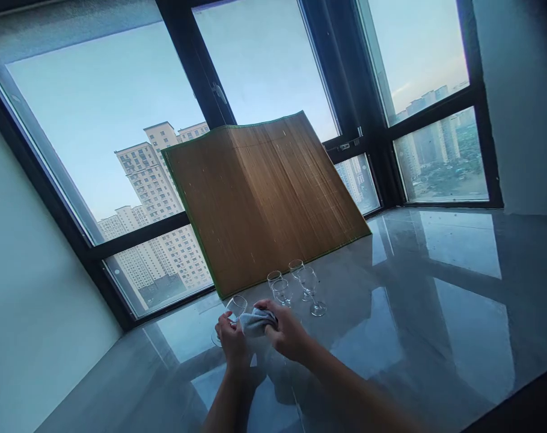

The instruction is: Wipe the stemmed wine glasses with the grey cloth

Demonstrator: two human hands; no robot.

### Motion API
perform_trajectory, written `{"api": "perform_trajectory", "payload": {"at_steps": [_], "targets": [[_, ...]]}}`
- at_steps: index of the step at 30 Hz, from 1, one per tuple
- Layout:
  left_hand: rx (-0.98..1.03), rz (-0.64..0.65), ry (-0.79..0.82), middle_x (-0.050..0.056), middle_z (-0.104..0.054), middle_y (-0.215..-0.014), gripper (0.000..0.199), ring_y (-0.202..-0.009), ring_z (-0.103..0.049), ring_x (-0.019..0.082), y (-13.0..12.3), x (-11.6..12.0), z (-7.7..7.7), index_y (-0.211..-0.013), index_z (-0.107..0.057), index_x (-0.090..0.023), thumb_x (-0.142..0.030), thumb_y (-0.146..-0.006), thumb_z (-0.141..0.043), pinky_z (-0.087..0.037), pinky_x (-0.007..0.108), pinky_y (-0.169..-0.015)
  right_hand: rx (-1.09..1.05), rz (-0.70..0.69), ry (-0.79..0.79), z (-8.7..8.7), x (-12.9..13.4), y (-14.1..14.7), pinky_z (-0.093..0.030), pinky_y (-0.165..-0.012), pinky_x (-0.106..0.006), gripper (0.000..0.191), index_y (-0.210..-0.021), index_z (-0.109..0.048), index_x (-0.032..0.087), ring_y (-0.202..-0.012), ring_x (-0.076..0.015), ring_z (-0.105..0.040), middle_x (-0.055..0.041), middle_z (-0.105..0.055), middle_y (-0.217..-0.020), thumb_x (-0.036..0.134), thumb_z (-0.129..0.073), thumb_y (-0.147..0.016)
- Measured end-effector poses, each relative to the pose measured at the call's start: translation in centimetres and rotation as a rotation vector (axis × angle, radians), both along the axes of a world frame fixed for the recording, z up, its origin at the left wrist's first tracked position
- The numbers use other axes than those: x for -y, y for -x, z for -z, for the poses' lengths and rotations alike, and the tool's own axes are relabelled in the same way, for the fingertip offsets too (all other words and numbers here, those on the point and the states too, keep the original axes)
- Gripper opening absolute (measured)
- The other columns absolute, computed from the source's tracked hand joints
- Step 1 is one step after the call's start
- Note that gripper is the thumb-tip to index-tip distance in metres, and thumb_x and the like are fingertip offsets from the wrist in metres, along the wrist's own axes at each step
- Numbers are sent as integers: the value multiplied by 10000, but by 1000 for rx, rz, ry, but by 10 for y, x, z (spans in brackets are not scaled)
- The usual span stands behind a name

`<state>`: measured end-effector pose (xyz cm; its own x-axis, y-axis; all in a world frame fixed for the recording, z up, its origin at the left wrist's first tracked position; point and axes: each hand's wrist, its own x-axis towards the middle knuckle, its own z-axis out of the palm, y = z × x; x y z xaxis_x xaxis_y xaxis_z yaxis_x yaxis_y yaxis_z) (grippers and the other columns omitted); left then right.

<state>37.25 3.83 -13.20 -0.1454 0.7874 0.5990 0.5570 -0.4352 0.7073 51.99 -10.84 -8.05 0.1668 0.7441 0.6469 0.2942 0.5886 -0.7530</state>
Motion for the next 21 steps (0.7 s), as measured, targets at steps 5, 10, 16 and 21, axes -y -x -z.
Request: {"api": "perform_trajectory", "payload": {"at_steps": [5,10,16,21], "targets": [[26,66,-19,55,-589,-944,267,-821,-588,212,-9,8,-8,-1041,-592,-193,-232,-784,-529,-491,367,-799,143,161,-13,-1,4,-1,-506,-804,-274,507,-1216,-626,207,-872,-200,-696,-56,-743,-990,67,-553,-735],[27,115,-29,66,-623,-974,319,-860,-602,220,-11,13,-10,-1070,-629,-187,-254,-774,-529,-492,364,-802,166,184,0,-1,5,-1,-508,-796,-272,481,-1215,-630,201,-875,-206,-706,-66,-749,-990,72,-546,-759],[-10,135,-42,55,-637,-981,297,-880,-604,218,-12,15,-10,-1028,-646,-205,-264,-752,-552,-481,338,-779,149,208,-1,-4,6,-1,-513,-809,-282,479,-1210,-622,199,-887,-213,-706,-70,-747,-988,66,-544,-756],[-38,124,-67,56,-642,-985,333,-843,-602,206,-12,14,-10,-1048,-643,-192,-256,-735,-549,-481,325,-752,142,219,9,-5,6,-1,-512,-817,-284,471,-1204,-626,203,-899,-217,-709,-67,-751,-987,70,-547,-759]]}}
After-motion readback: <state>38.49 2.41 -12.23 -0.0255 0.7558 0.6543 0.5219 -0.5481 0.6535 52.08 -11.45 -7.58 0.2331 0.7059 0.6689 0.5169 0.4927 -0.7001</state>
